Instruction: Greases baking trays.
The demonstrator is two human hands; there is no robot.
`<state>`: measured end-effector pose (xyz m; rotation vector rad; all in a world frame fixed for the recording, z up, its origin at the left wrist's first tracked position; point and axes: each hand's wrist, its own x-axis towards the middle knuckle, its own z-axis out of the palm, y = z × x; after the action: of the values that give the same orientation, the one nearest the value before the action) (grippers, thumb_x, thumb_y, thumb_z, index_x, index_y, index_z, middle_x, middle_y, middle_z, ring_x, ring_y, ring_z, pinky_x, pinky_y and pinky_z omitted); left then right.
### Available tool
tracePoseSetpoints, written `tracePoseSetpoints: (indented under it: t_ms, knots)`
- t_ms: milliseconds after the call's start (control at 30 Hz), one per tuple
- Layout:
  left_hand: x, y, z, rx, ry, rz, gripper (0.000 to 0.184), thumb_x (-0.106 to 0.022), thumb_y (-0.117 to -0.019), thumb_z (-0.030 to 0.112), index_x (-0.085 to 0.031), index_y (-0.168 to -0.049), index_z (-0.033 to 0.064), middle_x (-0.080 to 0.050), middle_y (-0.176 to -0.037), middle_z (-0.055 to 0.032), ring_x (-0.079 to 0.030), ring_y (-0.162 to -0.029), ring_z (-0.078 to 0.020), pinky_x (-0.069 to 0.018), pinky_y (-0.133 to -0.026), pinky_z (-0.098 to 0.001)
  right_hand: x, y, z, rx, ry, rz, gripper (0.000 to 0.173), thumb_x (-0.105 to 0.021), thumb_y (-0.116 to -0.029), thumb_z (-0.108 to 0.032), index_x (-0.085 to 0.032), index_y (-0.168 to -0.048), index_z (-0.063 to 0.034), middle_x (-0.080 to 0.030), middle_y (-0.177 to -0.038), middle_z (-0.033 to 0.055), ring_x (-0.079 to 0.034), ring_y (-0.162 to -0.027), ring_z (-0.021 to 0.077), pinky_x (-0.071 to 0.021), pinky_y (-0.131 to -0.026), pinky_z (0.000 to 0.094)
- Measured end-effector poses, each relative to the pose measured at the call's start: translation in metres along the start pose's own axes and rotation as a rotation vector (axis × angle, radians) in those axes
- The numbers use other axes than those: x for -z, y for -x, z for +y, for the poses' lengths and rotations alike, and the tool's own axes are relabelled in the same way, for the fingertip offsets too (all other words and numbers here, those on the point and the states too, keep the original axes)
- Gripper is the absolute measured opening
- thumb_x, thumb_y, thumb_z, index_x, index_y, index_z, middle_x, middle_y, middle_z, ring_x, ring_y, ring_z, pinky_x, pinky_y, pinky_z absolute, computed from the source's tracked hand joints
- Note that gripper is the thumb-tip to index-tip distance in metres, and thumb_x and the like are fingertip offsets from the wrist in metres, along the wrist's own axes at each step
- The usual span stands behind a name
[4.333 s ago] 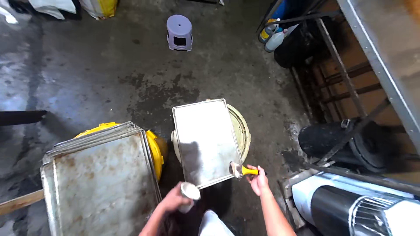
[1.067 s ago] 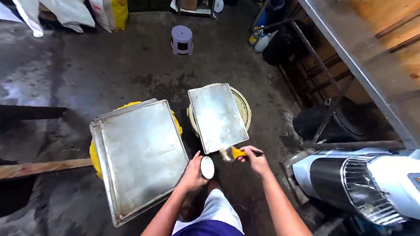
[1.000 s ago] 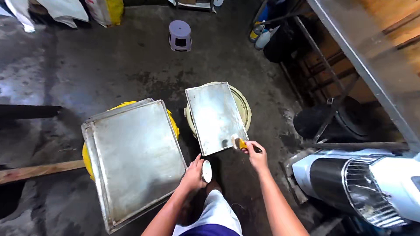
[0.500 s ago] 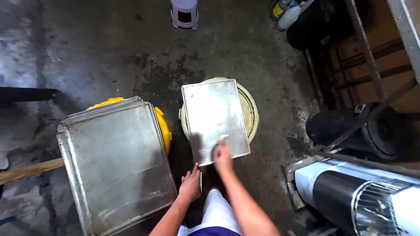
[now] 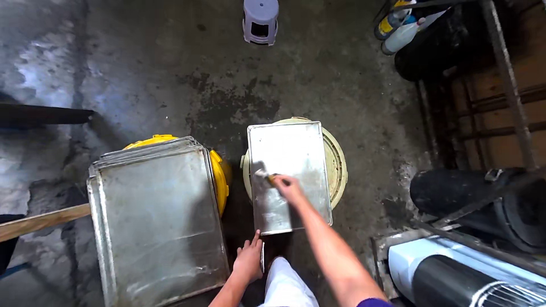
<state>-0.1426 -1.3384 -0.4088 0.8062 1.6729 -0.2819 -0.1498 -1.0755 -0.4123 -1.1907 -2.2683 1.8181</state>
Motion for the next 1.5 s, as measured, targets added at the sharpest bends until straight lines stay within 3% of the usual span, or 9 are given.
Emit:
tracePoseSetpoints:
  t_ms: [133, 300, 467, 567, 667, 867, 1033, 1267, 1500]
  knots:
    - [0.000, 0.002, -0.008, -0.003, 0.044, -0.012, 0.092, -0.088, -0.0685, 0.025, -0.047, -0.150, 0.0166, -0.012, -0.173, 0.0087, -0.038, -0.146, -0.0378, -0.0470, -0.100, -0.0643, 0.107, -0.051, -0.009, -0.197, 0.403, 0.272, 0.029, -0.057, -0.1045, -0.023, -0.073, -0.118, -0.0034, -0.072, -0.118, 0.0183, -0.069, -0.114, 0.0298, -0.0529, -0.103, 0.0498]
    - [0.003, 0.000, -0.005, -0.007, 0.041, -0.044, 0.094, -0.089, -0.0677, 0.026, -0.046, -0.151, 0.0154, -0.013, -0.173, 0.0083, -0.037, -0.146, -0.0381, -0.0464, -0.101, -0.0646, -0.020, -0.081, -0.065, -0.050, 0.365, -0.114, 0.029, -0.056, -0.1040, -0.022, -0.072, -0.122, -0.0058, -0.070, -0.123, 0.0166, -0.069, -0.111, 0.0274, -0.0555, -0.100, 0.0450]
    - [0.002, -0.005, -0.014, -0.006, 0.088, -0.023, 0.095, -0.090, -0.0659, 0.026, -0.047, -0.150, 0.0177, -0.011, -0.173, 0.0104, -0.038, -0.145, -0.0381, -0.0469, -0.099, -0.0650, 0.105, -0.133, -0.047, -0.002, 0.372, 0.242, 0.031, -0.054, -0.1068, -0.024, -0.071, -0.121, -0.0015, -0.071, -0.120, 0.0215, -0.069, -0.112, 0.0344, -0.0542, -0.098, 0.0551]
    - [0.006, -0.002, -0.011, -0.014, 0.086, -0.024, 0.094, -0.089, -0.0667, 0.027, -0.047, -0.150, 0.0177, -0.012, -0.173, 0.0099, -0.039, -0.145, -0.0375, -0.0475, -0.100, -0.0636, 0.036, -0.098, -0.057, -0.162, 0.633, 0.093, 0.023, -0.058, -0.0994, -0.021, -0.070, -0.115, -0.0084, -0.068, -0.121, 0.0196, -0.068, -0.110, 0.0387, -0.0563, -0.091, 0.0609]
    - [0.006, -0.001, -0.006, -0.019, 0.081, -0.055, 0.094, -0.089, -0.0680, 0.028, -0.047, -0.151, 0.0171, -0.012, -0.173, 0.0095, -0.038, -0.146, -0.0375, -0.0463, -0.101, -0.0645, -0.028, -0.034, -0.025, 0.078, 0.397, -0.133, 0.028, -0.059, -0.1003, -0.021, -0.073, -0.120, -0.0063, -0.072, -0.120, 0.0131, -0.069, -0.112, 0.0228, -0.0557, -0.100, 0.0410]
    - [0.004, -0.001, -0.009, -0.046, 0.034, -0.018, 0.097, -0.089, -0.0677, 0.040, -0.046, -0.152, 0.0211, -0.015, -0.172, 0.0102, -0.040, -0.145, -0.0358, -0.0445, -0.104, -0.0631, 0.168, 0.006, 0.060, -0.209, -0.151, 0.464, 0.031, -0.048, -0.1080, -0.015, -0.068, -0.119, 0.0058, -0.072, -0.105, 0.0145, -0.069, -0.085, 0.0165, -0.0588, -0.080, 0.0341]
    - [0.011, -0.010, -0.034, -0.250, 0.807, 0.408, 0.103, -0.095, -0.0562, 0.043, -0.054, -0.142, 0.0039, -0.041, -0.156, -0.0231, -0.040, -0.144, -0.0385, -0.0356, -0.119, -0.0555, 0.159, 0.124, 0.106, -0.584, -0.807, 0.623, 0.051, -0.025, -0.1113, -0.038, -0.062, -0.105, -0.0042, -0.072, -0.098, 0.0106, -0.067, -0.083, 0.0205, -0.0553, -0.070, 0.0376]
    - [0.044, -0.043, -0.010, -0.216, 1.643, 0.478, 0.064, -0.072, -0.0915, 0.010, -0.040, -0.146, -0.0008, -0.064, -0.128, -0.0212, -0.067, -0.111, -0.0260, -0.0566, -0.096, -0.0426, 0.107, 0.156, 0.156, -0.698, -0.965, 0.621, 0.051, -0.023, -0.1106, -0.039, -0.061, -0.102, -0.0065, -0.071, -0.110, 0.0104, -0.065, -0.099, 0.0225, -0.0515, -0.081, 0.0422]
    - [0.058, 0.015, 0.007, -0.349, 1.767, 0.928, 0.077, -0.078, -0.0814, 0.010, -0.037, -0.145, -0.0044, -0.063, -0.128, -0.0206, -0.066, -0.114, -0.0225, -0.0566, -0.098, -0.0383, 0.081, 0.193, 0.101, -0.629, -0.622, 0.358, 0.048, -0.027, -0.1119, -0.029, -0.066, -0.101, -0.0032, -0.071, -0.111, 0.0113, -0.066, -0.098, 0.0225, -0.0525, -0.076, 0.0400]
